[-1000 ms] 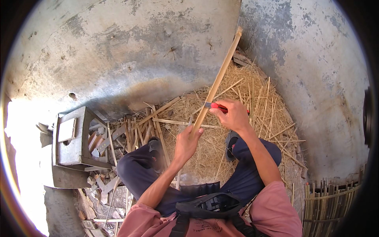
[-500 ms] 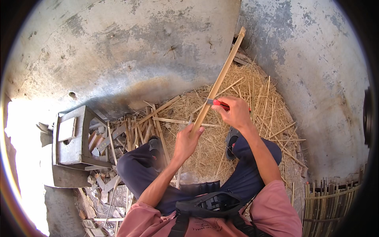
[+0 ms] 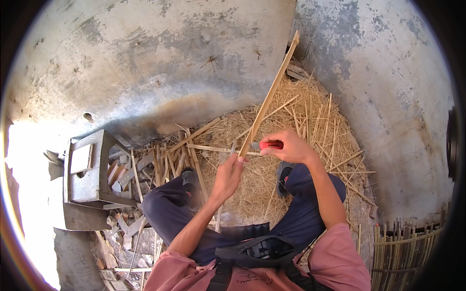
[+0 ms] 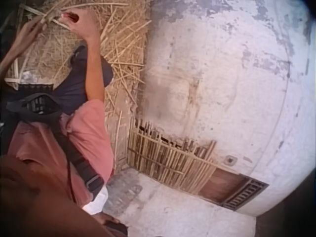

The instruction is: The person uses a small utility knife to shave thin strips from a long piece of bamboo, repeatedly running the blade down the length of the wood while seated on the floor.

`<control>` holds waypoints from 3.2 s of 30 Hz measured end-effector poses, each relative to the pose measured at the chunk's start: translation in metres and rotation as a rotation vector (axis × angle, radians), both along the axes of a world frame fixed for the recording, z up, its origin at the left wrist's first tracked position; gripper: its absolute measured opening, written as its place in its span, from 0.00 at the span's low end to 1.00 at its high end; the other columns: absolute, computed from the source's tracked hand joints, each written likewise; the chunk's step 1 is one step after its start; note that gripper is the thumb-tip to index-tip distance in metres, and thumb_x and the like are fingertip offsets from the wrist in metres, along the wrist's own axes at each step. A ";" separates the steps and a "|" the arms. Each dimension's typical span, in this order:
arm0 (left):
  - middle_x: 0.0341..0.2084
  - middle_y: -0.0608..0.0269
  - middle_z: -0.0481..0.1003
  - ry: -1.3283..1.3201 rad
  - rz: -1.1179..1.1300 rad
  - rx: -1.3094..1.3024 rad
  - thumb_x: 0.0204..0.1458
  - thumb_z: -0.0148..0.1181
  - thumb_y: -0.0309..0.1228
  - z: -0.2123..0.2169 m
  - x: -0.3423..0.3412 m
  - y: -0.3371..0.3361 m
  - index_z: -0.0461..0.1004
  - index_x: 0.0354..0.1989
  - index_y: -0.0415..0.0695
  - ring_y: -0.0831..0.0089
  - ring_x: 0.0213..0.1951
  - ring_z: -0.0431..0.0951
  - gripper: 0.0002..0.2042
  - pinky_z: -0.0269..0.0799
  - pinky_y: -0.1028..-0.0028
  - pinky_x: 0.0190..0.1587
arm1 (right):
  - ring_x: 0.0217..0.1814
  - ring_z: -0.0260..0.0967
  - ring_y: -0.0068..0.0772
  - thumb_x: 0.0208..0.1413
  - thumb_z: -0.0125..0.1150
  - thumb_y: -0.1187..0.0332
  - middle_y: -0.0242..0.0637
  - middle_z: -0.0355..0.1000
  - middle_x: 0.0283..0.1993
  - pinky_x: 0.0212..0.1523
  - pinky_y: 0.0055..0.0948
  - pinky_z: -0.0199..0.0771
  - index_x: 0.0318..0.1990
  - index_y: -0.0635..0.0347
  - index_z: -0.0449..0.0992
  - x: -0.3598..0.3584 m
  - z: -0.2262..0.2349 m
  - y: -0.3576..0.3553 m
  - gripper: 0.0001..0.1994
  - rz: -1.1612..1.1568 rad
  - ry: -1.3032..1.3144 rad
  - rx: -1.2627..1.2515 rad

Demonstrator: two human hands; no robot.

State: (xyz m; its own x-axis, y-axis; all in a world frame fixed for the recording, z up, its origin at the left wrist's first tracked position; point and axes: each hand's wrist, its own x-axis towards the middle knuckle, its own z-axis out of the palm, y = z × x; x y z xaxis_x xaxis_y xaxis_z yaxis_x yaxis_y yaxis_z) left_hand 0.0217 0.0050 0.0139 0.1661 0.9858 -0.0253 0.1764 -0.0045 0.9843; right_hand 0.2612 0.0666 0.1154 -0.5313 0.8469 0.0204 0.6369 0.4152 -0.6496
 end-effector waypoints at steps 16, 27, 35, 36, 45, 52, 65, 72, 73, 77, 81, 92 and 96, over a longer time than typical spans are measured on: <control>0.25 0.68 0.67 0.033 -0.030 0.035 0.76 0.42 0.42 0.002 0.001 0.002 0.75 0.50 0.40 0.78 0.27 0.66 0.19 0.63 0.71 0.32 | 0.23 0.57 0.22 0.78 0.44 0.52 0.27 0.65 0.22 0.29 0.29 0.59 0.36 0.60 0.78 0.012 -0.021 0.009 0.24 -0.195 0.506 -0.036; 0.21 0.65 0.67 0.093 -0.038 0.199 0.71 0.55 0.47 0.010 0.001 -0.003 0.73 0.50 0.39 0.76 0.25 0.67 0.20 0.64 0.67 0.29 | 0.31 0.78 0.52 0.74 0.52 0.55 0.45 0.78 0.30 0.31 0.48 0.74 0.42 0.61 0.80 -0.020 -0.045 0.003 0.18 -0.268 -0.057 0.434; 0.12 0.68 0.61 0.193 -0.038 0.118 0.66 0.63 0.45 0.021 -0.004 -0.003 0.70 0.42 0.39 0.75 0.18 0.62 0.19 0.62 0.65 0.26 | 0.25 0.74 0.58 0.74 0.52 0.56 0.49 0.74 0.25 0.26 0.50 0.71 0.39 0.62 0.75 -0.045 -0.060 -0.006 0.17 -0.374 -0.035 0.540; 0.12 0.67 0.61 0.186 -0.048 0.104 0.66 0.63 0.45 0.021 -0.003 -0.003 0.70 0.41 0.39 0.75 0.18 0.62 0.19 0.62 0.66 0.26 | 0.24 0.72 0.60 0.75 0.52 0.57 0.50 0.73 0.23 0.25 0.50 0.69 0.40 0.63 0.74 -0.045 -0.067 -0.005 0.17 -0.386 -0.007 0.543; 0.18 0.66 0.67 0.157 -0.072 0.100 0.68 0.59 0.49 0.010 -0.003 -0.001 0.70 0.41 0.38 0.75 0.23 0.67 0.21 0.63 0.66 0.26 | 0.28 0.74 0.58 0.77 0.46 0.59 0.51 0.73 0.25 0.31 0.48 0.70 0.39 0.65 0.75 -0.054 -0.091 -0.002 0.19 -0.354 0.323 0.202; 0.21 0.74 0.63 -0.103 -0.068 -0.209 0.73 0.49 0.54 -0.005 -0.006 0.013 0.70 0.40 0.43 0.84 0.22 0.63 0.23 0.58 0.77 0.22 | 0.27 0.67 0.31 0.76 0.49 0.53 0.37 0.70 0.24 0.33 0.36 0.67 0.37 0.61 0.76 -0.036 -0.074 0.014 0.21 -0.360 0.384 0.020; 0.26 0.64 0.77 0.303 -0.101 0.087 0.68 0.61 0.49 0.001 -0.006 0.013 0.70 0.54 0.38 0.74 0.23 0.81 0.24 0.72 0.72 0.23 | 0.24 0.58 0.17 0.61 0.73 0.54 0.22 0.65 0.23 0.26 0.27 0.57 0.32 0.60 0.79 -0.032 -0.068 0.009 0.18 -0.503 0.553 -0.075; 0.31 0.57 0.81 -0.004 0.085 0.147 0.68 0.63 0.36 0.014 0.003 0.013 0.69 0.57 0.38 0.71 0.24 0.84 0.17 0.74 0.74 0.24 | 0.23 0.57 0.16 0.59 0.75 0.54 0.21 0.64 0.21 0.24 0.27 0.55 0.32 0.62 0.82 -0.039 -0.083 0.008 0.18 -0.473 0.590 -0.044; 0.30 0.57 0.81 -0.010 0.098 0.185 0.69 0.61 0.35 0.010 0.001 0.014 0.69 0.56 0.38 0.72 0.23 0.84 0.15 0.73 0.74 0.23 | 0.23 0.57 0.16 0.59 0.75 0.54 0.21 0.64 0.21 0.24 0.27 0.55 0.33 0.62 0.82 -0.043 -0.081 0.006 0.18 -0.476 0.559 -0.064; 0.32 0.51 0.82 0.015 0.130 0.205 0.70 0.58 0.31 0.008 -0.004 0.014 0.71 0.51 0.38 0.66 0.23 0.85 0.10 0.74 0.71 0.23 | 0.23 0.58 0.16 0.59 0.75 0.53 0.23 0.67 0.22 0.25 0.27 0.56 0.35 0.63 0.83 -0.048 -0.072 0.002 0.19 -0.472 0.509 -0.098; 0.30 0.46 0.84 0.112 0.177 0.305 0.71 0.55 0.30 -0.002 -0.008 0.020 0.70 0.50 0.41 0.56 0.23 0.86 0.07 0.75 0.65 0.24 | 0.25 0.62 0.19 0.63 0.71 0.52 0.27 0.70 0.23 0.26 0.30 0.60 0.40 0.64 0.82 -0.048 -0.067 0.000 0.19 -0.431 0.415 -0.108; 0.22 0.52 0.83 0.353 0.224 0.255 0.73 0.51 0.36 0.002 -0.009 0.017 0.66 0.49 0.45 0.50 0.25 0.85 0.08 0.77 0.57 0.26 | 0.26 0.76 0.56 0.73 0.51 0.61 0.53 0.73 0.22 0.32 0.50 0.72 0.41 0.68 0.77 -0.055 -0.050 -0.032 0.17 -0.275 0.234 -0.154; 0.19 0.52 0.81 0.447 0.231 0.291 0.73 0.50 0.38 -0.002 -0.008 0.019 0.66 0.48 0.46 0.47 0.24 0.84 0.08 0.76 0.53 0.25 | 0.25 0.75 0.58 0.73 0.50 0.59 0.51 0.72 0.19 0.32 0.53 0.73 0.33 0.68 0.77 -0.057 -0.050 -0.035 0.21 -0.240 0.211 -0.074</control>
